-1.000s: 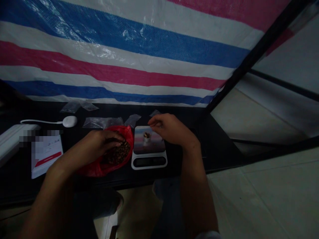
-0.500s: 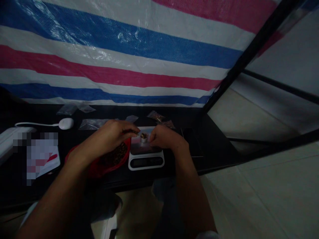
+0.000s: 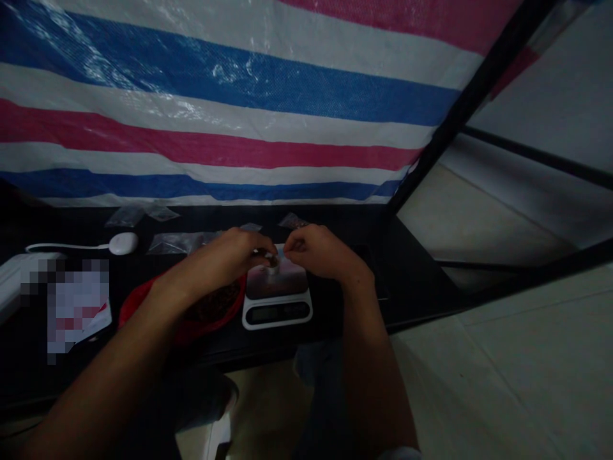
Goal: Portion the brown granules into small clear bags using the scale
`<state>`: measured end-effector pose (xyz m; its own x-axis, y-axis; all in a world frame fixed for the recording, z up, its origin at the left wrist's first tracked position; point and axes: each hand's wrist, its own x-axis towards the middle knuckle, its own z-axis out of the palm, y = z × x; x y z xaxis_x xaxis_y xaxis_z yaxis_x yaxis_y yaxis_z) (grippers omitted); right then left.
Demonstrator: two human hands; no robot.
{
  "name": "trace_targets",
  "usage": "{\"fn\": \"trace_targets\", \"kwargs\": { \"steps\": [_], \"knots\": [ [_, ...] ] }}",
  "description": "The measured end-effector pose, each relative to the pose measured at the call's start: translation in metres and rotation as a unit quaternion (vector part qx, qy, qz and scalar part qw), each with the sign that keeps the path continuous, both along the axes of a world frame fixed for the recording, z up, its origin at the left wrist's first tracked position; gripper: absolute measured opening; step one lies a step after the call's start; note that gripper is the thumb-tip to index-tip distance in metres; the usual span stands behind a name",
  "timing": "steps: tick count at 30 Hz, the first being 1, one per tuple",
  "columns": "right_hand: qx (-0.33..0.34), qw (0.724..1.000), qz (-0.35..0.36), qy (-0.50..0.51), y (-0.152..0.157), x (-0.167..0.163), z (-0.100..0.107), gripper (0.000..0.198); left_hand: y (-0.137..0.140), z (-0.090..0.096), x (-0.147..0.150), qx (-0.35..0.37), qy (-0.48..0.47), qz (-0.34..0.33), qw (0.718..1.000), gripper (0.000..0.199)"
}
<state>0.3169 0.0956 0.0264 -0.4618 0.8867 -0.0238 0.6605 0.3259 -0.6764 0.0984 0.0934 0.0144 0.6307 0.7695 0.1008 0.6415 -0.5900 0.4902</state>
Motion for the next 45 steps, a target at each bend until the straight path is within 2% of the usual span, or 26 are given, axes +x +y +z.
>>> {"fn": "trace_targets", "kwargs": {
  "steps": [3, 8, 11, 13, 17, 19, 23, 27, 30, 33, 36, 40, 42, 45],
  "knots": [
    [-0.005, 1.000, 0.015, 0.015, 0.001, -0.007, -0.001, 0.015, 0.001, 0.001, -0.004, -0.004, -0.034, 0.008, 0.999, 0.021],
    [0.036, 0.998, 0.053, -0.024, 0.006, -0.012, -0.004, 0.017, 0.001, 0.000, -0.004, 0.023, -0.079, 0.022, 0.996, 0.014],
    [0.042, 0.999, -0.003, -0.028, 0.007, 0.004, -0.005, 0.018, 0.002, -0.001, 0.003, 0.019, -0.077, 0.024, 0.997, 0.008],
    [0.021, 0.997, -0.060, -0.052, 0.007, 0.019, -0.005, 0.017, 0.003, -0.003, 0.008, 0.018, -0.065, 0.021, 0.997, 0.010],
    [-0.080, 0.973, -0.125, -0.176, 0.009, 0.041, -0.014, 0.013, 0.006, -0.008, 0.014, 0.021, -0.036, 0.017, 0.999, 0.013],
    [-0.109, 0.963, -0.133, -0.208, 0.011, 0.043, -0.021, 0.014, 0.007, -0.011, 0.014, 0.022, -0.031, 0.011, 0.999, 0.013],
    [-0.130, 0.963, -0.118, -0.204, 0.015, 0.039, -0.033, 0.016, 0.004, -0.013, 0.014, 0.010, -0.044, -0.002, 0.999, 0.011],
    [-0.135, 0.965, -0.105, -0.200, 0.016, 0.038, -0.034, 0.015, 0.000, -0.008, 0.010, 0.008, -0.063, -0.001, 0.998, 0.013],
    [-0.102, 0.975, -0.085, -0.179, 0.013, 0.038, -0.026, 0.011, -0.002, -0.005, 0.000, 0.033, -0.076, 0.012, 0.996, 0.017],
    [-0.032, 0.995, -0.053, -0.077, 0.007, 0.029, -0.015, 0.008, -0.004, -0.009, -0.013, 0.053, -0.048, 0.058, 0.996, 0.021],
    [0.021, 0.999, -0.028, 0.013, 0.002, 0.010, -0.008, 0.014, -0.008, -0.019, -0.021, 0.032, 0.008, 0.091, 0.995, 0.020],
    [0.076, 0.997, 0.019, 0.012, 0.000, -0.014, -0.011, 0.012, -0.012, -0.030, -0.017, 0.001, 0.039, 0.085, 0.996, 0.023],
    [0.081, 0.996, 0.034, 0.003, -0.001, -0.018, -0.011, 0.013, -0.013, -0.032, -0.015, 0.000, 0.044, 0.079, 0.996, 0.025],
    [0.073, 0.997, 0.017, -0.010, -0.007, -0.015, -0.005, 0.016, -0.013, -0.031, -0.018, 0.004, 0.046, 0.093, 0.995, 0.024]
  ]
}}
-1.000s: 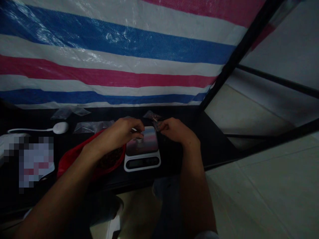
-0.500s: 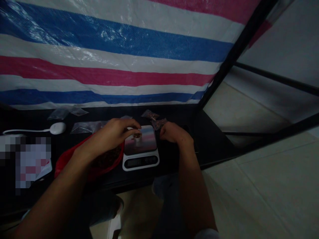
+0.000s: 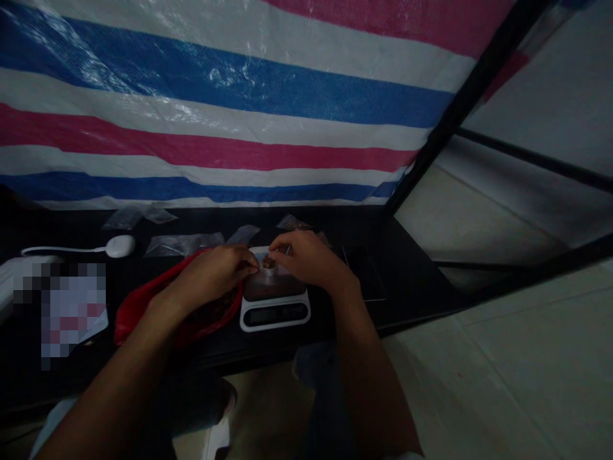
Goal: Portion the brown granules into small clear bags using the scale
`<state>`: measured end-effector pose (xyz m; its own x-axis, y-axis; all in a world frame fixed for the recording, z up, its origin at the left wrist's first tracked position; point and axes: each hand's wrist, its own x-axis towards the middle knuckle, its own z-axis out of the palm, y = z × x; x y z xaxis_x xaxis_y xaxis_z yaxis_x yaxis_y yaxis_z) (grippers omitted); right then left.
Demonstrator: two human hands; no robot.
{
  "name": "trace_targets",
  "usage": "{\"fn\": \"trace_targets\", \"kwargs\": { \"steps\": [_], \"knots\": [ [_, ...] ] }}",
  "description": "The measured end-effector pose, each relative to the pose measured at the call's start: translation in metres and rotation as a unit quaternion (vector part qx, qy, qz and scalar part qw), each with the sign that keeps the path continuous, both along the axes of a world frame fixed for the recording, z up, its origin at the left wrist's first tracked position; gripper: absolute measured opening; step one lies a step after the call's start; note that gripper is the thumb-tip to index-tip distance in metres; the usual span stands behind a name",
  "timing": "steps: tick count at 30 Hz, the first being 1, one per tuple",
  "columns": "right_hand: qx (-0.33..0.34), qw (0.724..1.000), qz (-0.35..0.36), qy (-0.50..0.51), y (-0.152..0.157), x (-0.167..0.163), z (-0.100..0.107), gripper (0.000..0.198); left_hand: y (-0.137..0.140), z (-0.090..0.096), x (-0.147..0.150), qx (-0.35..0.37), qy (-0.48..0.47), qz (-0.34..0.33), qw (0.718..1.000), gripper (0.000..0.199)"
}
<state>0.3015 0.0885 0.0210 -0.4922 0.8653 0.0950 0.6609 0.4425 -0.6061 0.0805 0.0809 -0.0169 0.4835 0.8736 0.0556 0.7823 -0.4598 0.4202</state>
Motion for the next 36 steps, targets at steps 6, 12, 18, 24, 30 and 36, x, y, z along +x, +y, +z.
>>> {"fn": "trace_targets", "kwargs": {
  "steps": [6, 12, 18, 24, 30, 36],
  "knots": [
    [-0.014, 0.993, 0.008, -0.121, -0.028, -0.006, 0.007, 0.016, 0.001, 0.010, -0.002, 0.053, -0.064, 0.014, 0.996, 0.022],
    [0.041, 0.964, -0.019, -0.263, -0.043, -0.037, -0.008, 0.023, -0.003, 0.017, 0.016, 0.044, -0.069, -0.009, 0.997, 0.022],
    [0.052, 0.967, -0.002, -0.251, -0.046, -0.031, -0.004, 0.024, 0.004, 0.014, 0.000, 0.067, -0.092, 0.003, 0.993, 0.030],
    [0.083, 0.982, -0.071, -0.157, -0.027, -0.007, 0.006, 0.023, 0.038, 0.007, -0.023, 0.029, -0.045, 0.010, 0.999, 0.036],
    [0.063, 0.993, -0.044, -0.092, -0.015, -0.009, 0.002, 0.026, 0.058, -0.001, -0.014, -0.018, 0.096, 0.012, 0.995, 0.040],
    [0.067, 0.996, -0.066, -0.008, -0.009, -0.001, 0.002, 0.020, 0.066, -0.003, -0.007, -0.019, 0.150, 0.053, 0.987, 0.030]
  ]
}}
